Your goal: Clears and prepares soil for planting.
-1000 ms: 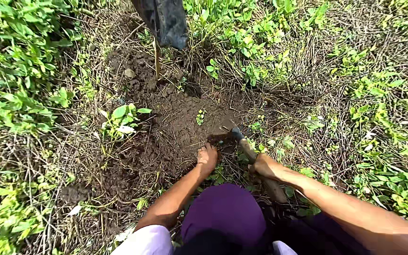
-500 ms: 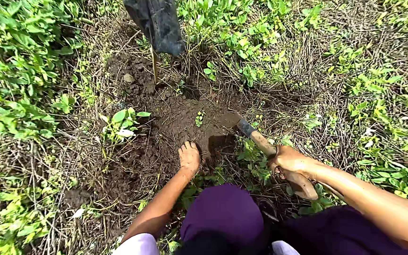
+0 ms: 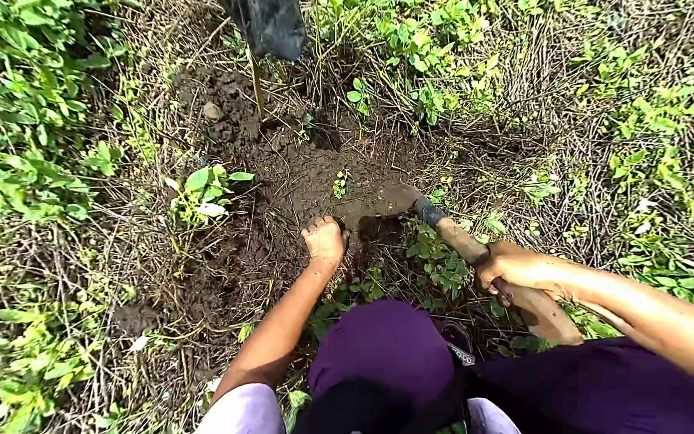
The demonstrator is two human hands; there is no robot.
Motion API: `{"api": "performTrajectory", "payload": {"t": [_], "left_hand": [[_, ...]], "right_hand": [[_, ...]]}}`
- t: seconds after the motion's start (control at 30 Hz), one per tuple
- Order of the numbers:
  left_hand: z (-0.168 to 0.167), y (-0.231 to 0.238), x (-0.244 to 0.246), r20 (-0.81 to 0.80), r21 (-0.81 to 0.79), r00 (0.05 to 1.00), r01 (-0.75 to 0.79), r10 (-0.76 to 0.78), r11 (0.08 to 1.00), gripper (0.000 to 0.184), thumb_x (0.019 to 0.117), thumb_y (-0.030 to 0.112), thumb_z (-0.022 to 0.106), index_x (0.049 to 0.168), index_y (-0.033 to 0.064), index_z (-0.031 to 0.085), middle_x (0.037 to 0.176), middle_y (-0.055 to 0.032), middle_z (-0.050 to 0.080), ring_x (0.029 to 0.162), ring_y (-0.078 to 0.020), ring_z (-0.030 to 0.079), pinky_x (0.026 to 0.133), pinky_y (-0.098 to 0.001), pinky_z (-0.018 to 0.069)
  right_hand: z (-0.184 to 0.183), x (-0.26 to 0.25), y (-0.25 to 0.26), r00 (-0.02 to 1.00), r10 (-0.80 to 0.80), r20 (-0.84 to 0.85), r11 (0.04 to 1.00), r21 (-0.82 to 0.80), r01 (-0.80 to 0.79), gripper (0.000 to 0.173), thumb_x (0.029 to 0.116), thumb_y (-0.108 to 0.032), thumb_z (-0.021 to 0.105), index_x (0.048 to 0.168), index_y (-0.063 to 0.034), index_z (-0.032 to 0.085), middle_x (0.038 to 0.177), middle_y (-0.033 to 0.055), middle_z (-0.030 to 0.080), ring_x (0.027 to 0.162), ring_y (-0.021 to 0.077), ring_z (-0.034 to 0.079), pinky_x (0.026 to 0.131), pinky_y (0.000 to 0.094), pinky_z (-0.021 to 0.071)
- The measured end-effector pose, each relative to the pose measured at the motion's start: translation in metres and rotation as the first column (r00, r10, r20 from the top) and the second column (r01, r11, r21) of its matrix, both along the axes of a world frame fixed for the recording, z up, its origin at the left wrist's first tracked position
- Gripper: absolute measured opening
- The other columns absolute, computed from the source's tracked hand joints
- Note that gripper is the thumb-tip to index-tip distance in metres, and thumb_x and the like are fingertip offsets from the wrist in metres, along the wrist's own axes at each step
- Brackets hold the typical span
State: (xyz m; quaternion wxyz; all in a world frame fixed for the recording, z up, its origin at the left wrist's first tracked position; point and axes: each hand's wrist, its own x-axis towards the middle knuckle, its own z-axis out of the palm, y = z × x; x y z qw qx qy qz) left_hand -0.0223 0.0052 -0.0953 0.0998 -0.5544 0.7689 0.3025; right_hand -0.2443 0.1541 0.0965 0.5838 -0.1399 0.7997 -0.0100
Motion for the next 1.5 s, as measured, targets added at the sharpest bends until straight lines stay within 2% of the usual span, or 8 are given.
{"api": "performTrajectory", "payload": {"t": [0.27, 0.43, 0.63, 0.73, 0.87, 1.17, 1.3, 1.5], "left_hand": [[-0.046, -0.007, -0.018, 0.096, 0.066, 0.989, 0.109, -0.115, 0.992, 0.038, 0.1019, 0.034, 0.061, 0.117, -0.0005, 0.069, 0.121, -0.0244, 0.070, 0.121, -0.0434, 0.062, 0.113, -0.0656, 0.0332], [-0.040, -0.041, 0.000, -0.041, -0.208, 0.996, -0.086, 0.079, 0.974, 0.040, 0.1076, 0.029, 0.049, 0.122, -0.0031, 0.067, 0.114, -0.0262, 0.072, 0.115, -0.0433, 0.067, 0.108, -0.0610, 0.0398], [-0.003, -0.031, 0.013, -0.014, -0.142, 0.998, -0.058, 0.056, 0.988, 0.050, 0.0980, 0.020, 0.064, 0.138, -0.0093, 0.052, 0.133, -0.0344, 0.059, 0.122, -0.0511, 0.058, 0.104, -0.0670, 0.0417], [0.030, -0.021, 0.029, 0.016, -0.179, 0.999, 0.035, -0.033, 0.983, 0.056, 0.0953, 0.024, 0.070, 0.138, -0.0084, 0.055, 0.145, -0.0342, 0.050, 0.128, -0.0526, 0.054, 0.107, -0.0701, 0.0386], [0.088, -0.011, 0.118, 0.151, -0.211, 0.988, 0.028, 0.005, 0.977, 0.077, 0.0847, 0.029, 0.083, 0.146, -0.0052, 0.051, 0.159, -0.0299, 0.037, 0.146, -0.0538, 0.034, 0.115, -0.0780, 0.0199], [0.053, 0.108, 0.261, 0.636, 0.191, 0.735, -0.445, 0.235, 0.875, 0.117, 0.0894, 0.018, 0.080, 0.164, 0.0081, -0.010, 0.165, -0.0399, -0.007, 0.146, -0.0660, 0.021, 0.113, -0.0707, 0.0326], [0.007, 0.146, 0.290, 0.443, -0.157, 0.828, -0.304, 0.342, 0.940, 0.112, 0.0798, 0.015, 0.085, 0.165, 0.0059, 0.014, 0.162, -0.0437, 0.009, 0.144, -0.0675, 0.024, 0.107, -0.0805, 0.0293], [0.048, 0.103, 0.260, 0.680, 0.084, 0.720, -0.264, 0.138, 0.961, 0.076, 0.0910, 0.017, 0.075, 0.155, -0.0004, 0.039, 0.148, -0.0480, 0.036, 0.126, -0.0678, 0.047, 0.104, -0.0755, 0.0378]], "right_hand": [[-0.064, 0.037, -0.029, 0.889, -0.343, 0.303, 0.936, 0.037, 0.349, 0.007, 0.0950, -0.002, 0.054, 0.093, -0.0090, 0.054, 0.065, 0.0007, 0.054, 0.050, 0.0077, 0.054, 0.046, 0.0211, 0.0483], [-0.020, -0.001, -0.022, 0.942, 0.255, -0.218, 0.956, -0.089, -0.279, 0.024, 0.0919, -0.009, 0.070, 0.111, -0.0028, 0.058, 0.079, 0.0109, 0.062, 0.061, 0.0206, 0.062, 0.059, 0.0404, 0.0553], [-0.086, -0.027, -0.042, 0.751, -0.001, -0.660, 0.934, -0.268, -0.234, 0.052, 0.0895, -0.016, 0.072, 0.132, 0.0001, 0.047, 0.094, 0.0294, 0.066, 0.082, 0.0502, 0.067, 0.067, 0.0681, 0.0526], [-0.166, -0.022, -0.050, 0.880, -0.086, -0.466, 0.987, -0.159, 0.013, 0.037, 0.0932, -0.017, 0.070, 0.121, 0.0056, 0.058, 0.102, 0.0241, 0.068, 0.087, 0.0350, 0.070, 0.079, 0.0547, 0.0578], [-0.089, -0.067, -0.059, 0.960, -0.261, -0.105, 0.955, -0.173, 0.241, 0.007, 0.0929, -0.006, 0.059, 0.099, -0.0042, 0.056, 0.069, 0.0041, 0.057, 0.052, 0.0125, 0.056, 0.050, 0.0284, 0.0518], [-0.081, -0.041, -0.096, 0.834, -0.032, -0.550, 0.908, -0.365, -0.206, 0.052, 0.0929, -0.014, 0.070, 0.136, 0.0035, 0.047, 0.107, 0.0305, 0.064, 0.093, 0.0487, 0.067, 0.076, 0.0667, 0.0527], [-0.162, 0.006, -0.112, 0.849, 0.245, -0.469, 0.942, -0.090, -0.322, 0.046, 0.0922, -0.020, 0.070, 0.126, 0.0087, 0.055, 0.116, 0.0326, 0.065, 0.107, 0.0485, 0.067, 0.087, 0.0676, 0.0530], [-0.056, -0.114, -0.091, 0.910, 0.218, -0.353, 0.934, -0.195, -0.300, 0.019, 0.0882, -0.002, 0.071, 0.103, 0.0012, 0.060, 0.069, 0.0169, 0.062, 0.051, 0.0271, 0.061, 0.050, 0.0450, 0.0558]]}}
